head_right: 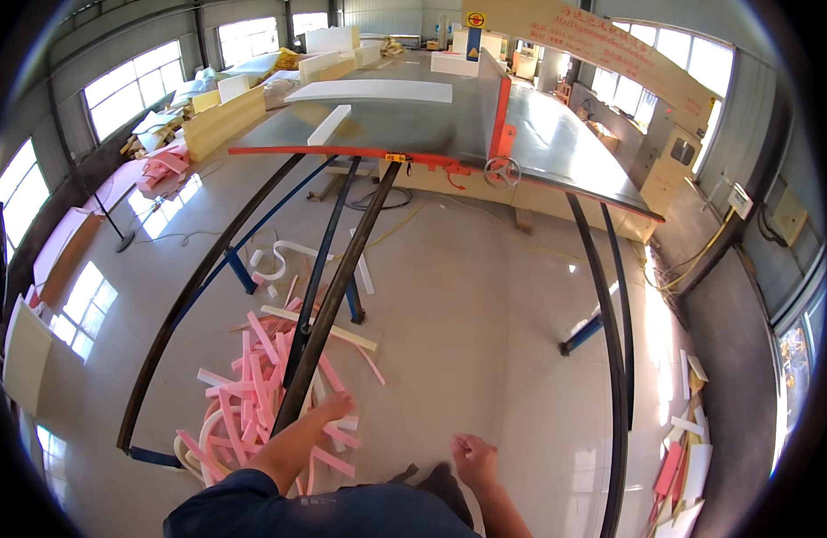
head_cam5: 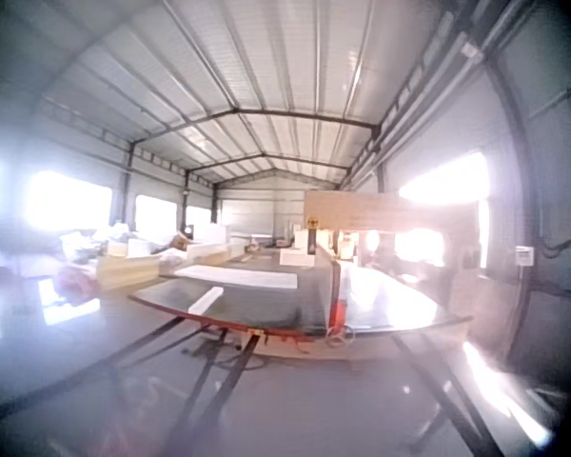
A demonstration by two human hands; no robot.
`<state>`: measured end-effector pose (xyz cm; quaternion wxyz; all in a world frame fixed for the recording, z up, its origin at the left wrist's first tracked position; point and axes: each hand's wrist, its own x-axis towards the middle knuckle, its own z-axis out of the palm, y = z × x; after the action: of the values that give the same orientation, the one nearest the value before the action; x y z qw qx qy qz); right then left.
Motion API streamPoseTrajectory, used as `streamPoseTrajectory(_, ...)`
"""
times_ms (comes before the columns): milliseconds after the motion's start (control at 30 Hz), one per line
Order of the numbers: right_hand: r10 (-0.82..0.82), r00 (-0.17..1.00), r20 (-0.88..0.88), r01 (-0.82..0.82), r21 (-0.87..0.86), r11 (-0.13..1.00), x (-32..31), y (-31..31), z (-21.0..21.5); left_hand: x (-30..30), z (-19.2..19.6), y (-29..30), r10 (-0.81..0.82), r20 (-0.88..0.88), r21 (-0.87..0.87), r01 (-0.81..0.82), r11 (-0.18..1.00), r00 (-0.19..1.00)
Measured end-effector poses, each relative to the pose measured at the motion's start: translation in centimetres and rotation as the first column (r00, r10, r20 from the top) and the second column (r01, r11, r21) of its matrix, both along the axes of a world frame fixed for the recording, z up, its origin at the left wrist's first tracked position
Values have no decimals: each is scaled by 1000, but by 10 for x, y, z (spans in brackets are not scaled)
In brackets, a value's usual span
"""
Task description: The person uses a guillotine-style foam cutter to slice white foam blocks into smaller rectangular pieces. They position the foam on the cutting table, lower the blade to make cuts, and then stack the cut pieces on a nearby workbench. The process is repeated with multiple foam blocks throughout the clip.
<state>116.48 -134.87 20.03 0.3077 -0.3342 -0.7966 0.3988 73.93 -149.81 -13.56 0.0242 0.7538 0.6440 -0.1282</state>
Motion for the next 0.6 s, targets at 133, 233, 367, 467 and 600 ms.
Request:
streamPoseTrajectory(133,45,997,66,-49,64,997,-54,114,-13,2,10,163,151,739,87,-316,945,656)
streamPoseTrajectory(233,61,997,50,-64,52,997,-102,210,-28,-26,24,209,416,893,-286,-496,820,172)
streamPoseTrajectory(367,-39,999,-2,38,-198,979,-129,325,-38,-28,143,269,683,450,-461,-505,730,576)
streamPoseTrajectory(467,176,984,30,-174,-71,982,-214,386,-11,-107,102,166,824,292,-407,-717,566,486)
streamPoseTrajectory(600,202,979,0,-202,-25,979,-294,484,-11,-163,115,173,969,112,-530,-811,247,222)
